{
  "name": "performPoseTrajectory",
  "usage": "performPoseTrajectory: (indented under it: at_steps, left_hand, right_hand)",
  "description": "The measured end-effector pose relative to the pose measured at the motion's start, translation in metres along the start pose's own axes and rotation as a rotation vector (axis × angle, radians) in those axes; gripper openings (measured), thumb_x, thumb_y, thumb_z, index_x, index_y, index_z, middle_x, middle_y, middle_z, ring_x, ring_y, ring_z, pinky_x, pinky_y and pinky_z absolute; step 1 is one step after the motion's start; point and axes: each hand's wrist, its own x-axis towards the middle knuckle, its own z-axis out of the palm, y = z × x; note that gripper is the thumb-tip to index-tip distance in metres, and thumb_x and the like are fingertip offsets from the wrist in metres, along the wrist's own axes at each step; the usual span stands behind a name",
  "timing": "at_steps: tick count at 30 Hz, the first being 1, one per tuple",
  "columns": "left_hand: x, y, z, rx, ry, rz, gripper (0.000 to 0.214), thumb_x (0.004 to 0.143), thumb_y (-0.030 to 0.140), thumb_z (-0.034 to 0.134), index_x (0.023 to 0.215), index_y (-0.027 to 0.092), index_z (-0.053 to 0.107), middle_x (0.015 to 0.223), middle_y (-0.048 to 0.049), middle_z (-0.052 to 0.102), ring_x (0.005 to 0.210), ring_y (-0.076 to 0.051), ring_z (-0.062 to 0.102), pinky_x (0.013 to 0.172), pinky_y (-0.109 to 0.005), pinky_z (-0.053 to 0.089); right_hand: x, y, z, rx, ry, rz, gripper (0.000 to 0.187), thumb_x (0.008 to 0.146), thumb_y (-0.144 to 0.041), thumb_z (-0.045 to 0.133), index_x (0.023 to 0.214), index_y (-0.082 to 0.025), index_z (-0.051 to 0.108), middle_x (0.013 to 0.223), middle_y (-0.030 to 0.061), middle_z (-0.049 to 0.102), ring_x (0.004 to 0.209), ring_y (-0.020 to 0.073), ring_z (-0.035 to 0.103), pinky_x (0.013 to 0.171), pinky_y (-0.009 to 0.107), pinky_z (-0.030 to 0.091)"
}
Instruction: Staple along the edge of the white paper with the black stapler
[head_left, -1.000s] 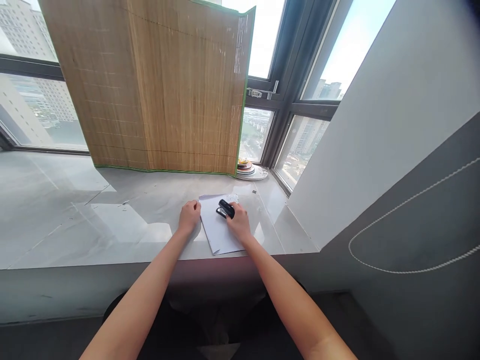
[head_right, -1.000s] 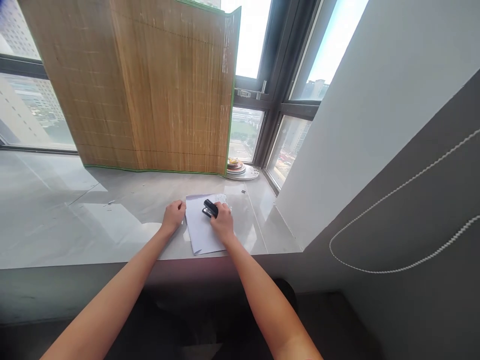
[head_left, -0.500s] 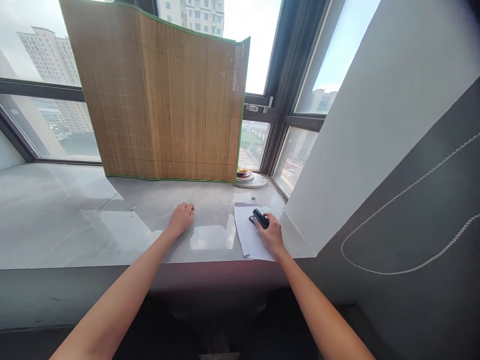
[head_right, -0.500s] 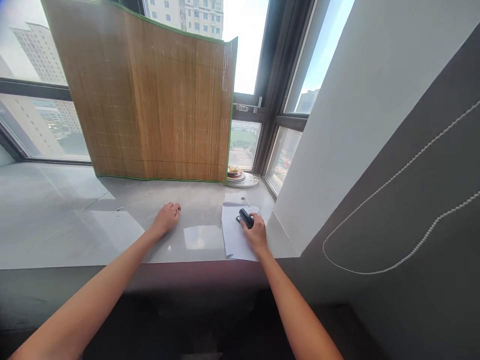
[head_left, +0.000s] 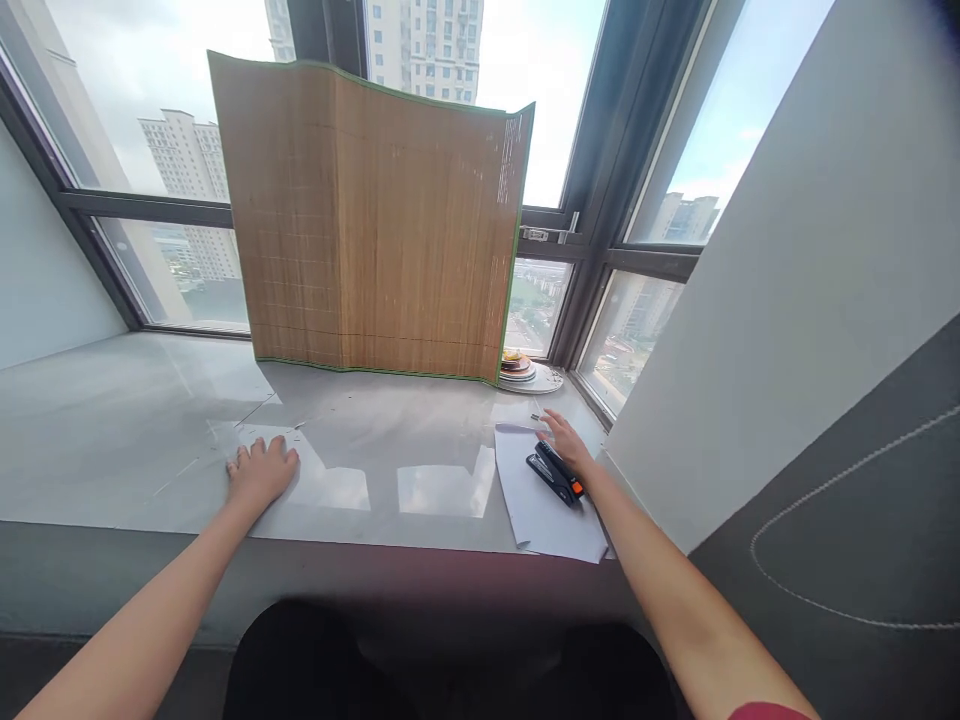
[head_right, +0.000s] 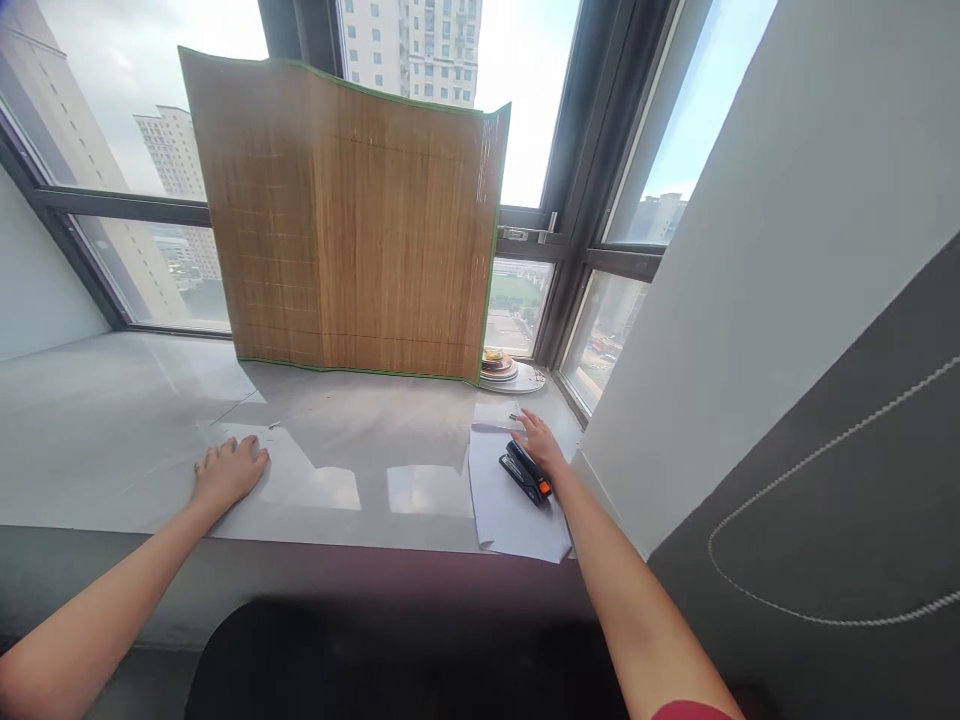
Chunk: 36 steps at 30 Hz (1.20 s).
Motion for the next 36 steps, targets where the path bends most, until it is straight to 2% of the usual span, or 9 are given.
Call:
performPoseTrajectory:
  at_steps: [5, 9, 13, 18, 22, 26, 29, 32, 36]
  left_hand:
    - [-0.006, 0.008, -0.002, -0.009, -0.008, -0.018, 0.063, 0.100, 0.045, 0.034, 0.153, 0.014, 0.050, 0.163, -0.0248, 0.040, 0.150, -0.049, 0.033, 0.120, -0.064, 0.025]
    - [-0.007, 0.007, -0.004, -0.044, -0.017, -0.021, 0.063, 0.100, 0.045, 0.033, 0.151, 0.014, 0.051, 0.161, -0.0257, 0.041, 0.150, -0.049, 0.032, 0.120, -0.064, 0.025]
    - [-0.009, 0.010, -0.007, -0.055, -0.002, -0.028, 0.060, 0.099, 0.043, 0.036, 0.148, 0.013, 0.053, 0.161, -0.0262, 0.041, 0.150, -0.049, 0.032, 0.121, -0.065, 0.022]
    - [-0.009, 0.009, -0.004, -0.062, 0.017, -0.022, 0.059, 0.099, 0.044, 0.035, 0.146, 0.013, 0.054, 0.159, -0.0266, 0.042, 0.149, -0.049, 0.033, 0.120, -0.065, 0.023]
    - [-0.010, 0.008, -0.002, -0.048, 0.034, -0.014, 0.057, 0.101, 0.043, 0.032, 0.144, 0.014, 0.055, 0.157, -0.0262, 0.045, 0.147, -0.049, 0.035, 0.119, -0.064, 0.024]
    - [-0.013, 0.010, -0.005, -0.033, 0.052, -0.006, 0.055, 0.102, 0.042, 0.033, 0.144, 0.014, 0.055, 0.154, -0.0262, 0.047, 0.145, -0.049, 0.038, 0.117, -0.064, 0.026]
    - [-0.012, 0.009, -0.004, -0.024, 0.060, -0.003, 0.055, 0.102, 0.041, 0.033, 0.144, 0.014, 0.055, 0.153, -0.0260, 0.047, 0.143, -0.047, 0.040, 0.116, -0.063, 0.027]
    - [-0.010, 0.007, -0.001, -0.015, 0.053, -0.001, 0.056, 0.102, 0.042, 0.032, 0.144, 0.013, 0.056, 0.153, -0.0264, 0.047, 0.142, -0.049, 0.040, 0.116, -0.063, 0.028]
    - [-0.008, 0.007, 0.001, -0.009, 0.057, 0.001, 0.055, 0.102, 0.042, 0.033, 0.142, 0.013, 0.056, 0.151, -0.0259, 0.049, 0.142, -0.048, 0.040, 0.115, -0.063, 0.028]
  right_hand:
    - [0.016, 0.001, 0.016, -0.195, -0.335, 0.051, 0.067, 0.108, -0.048, 0.032, 0.165, -0.012, 0.033, 0.175, 0.0168, 0.019, 0.163, 0.0300, 0.017, 0.132, 0.050, 0.016]
    - [0.017, -0.004, 0.020, -0.256, -0.376, 0.092, 0.069, 0.110, -0.049, 0.023, 0.168, -0.012, 0.025, 0.176, 0.0173, 0.010, 0.164, 0.0279, 0.011, 0.131, 0.053, 0.011]
    - [0.023, -0.034, 0.028, -0.264, -0.367, 0.136, 0.071, 0.110, -0.048, 0.024, 0.168, -0.008, 0.023, 0.175, 0.0207, 0.011, 0.164, 0.0297, 0.010, 0.131, 0.053, 0.009]
    - [0.049, -0.108, 0.064, -0.223, -0.349, 0.055, 0.067, 0.110, -0.045, 0.025, 0.168, -0.011, 0.025, 0.175, 0.0179, 0.014, 0.164, 0.0293, 0.010, 0.131, 0.053, 0.008]
    - [0.075, -0.190, 0.104, -0.158, -0.332, -0.041, 0.070, 0.110, -0.046, 0.025, 0.166, -0.004, 0.024, 0.174, 0.0221, 0.013, 0.163, 0.0325, 0.011, 0.130, 0.056, 0.009]
    - [0.091, -0.277, 0.138, -0.076, -0.320, -0.136, 0.072, 0.111, -0.049, 0.025, 0.167, -0.004, 0.022, 0.174, 0.0220, 0.013, 0.164, 0.0313, 0.010, 0.131, 0.053, 0.006]
    - [0.093, -0.328, 0.155, -0.025, -0.308, -0.170, 0.073, 0.110, -0.050, 0.024, 0.167, -0.004, 0.022, 0.174, 0.0218, 0.012, 0.164, 0.0310, 0.011, 0.131, 0.053, 0.006]
    - [0.092, -0.357, 0.166, 0.032, -0.316, -0.205, 0.076, 0.109, -0.051, 0.026, 0.166, -0.001, 0.021, 0.174, 0.0229, 0.011, 0.164, 0.0317, 0.010, 0.131, 0.054, 0.005]
    - [0.088, -0.369, 0.168, 0.093, -0.291, -0.192, 0.078, 0.108, -0.050, 0.030, 0.166, 0.003, 0.021, 0.174, 0.0238, 0.009, 0.164, 0.0322, 0.007, 0.132, 0.051, 0.003]
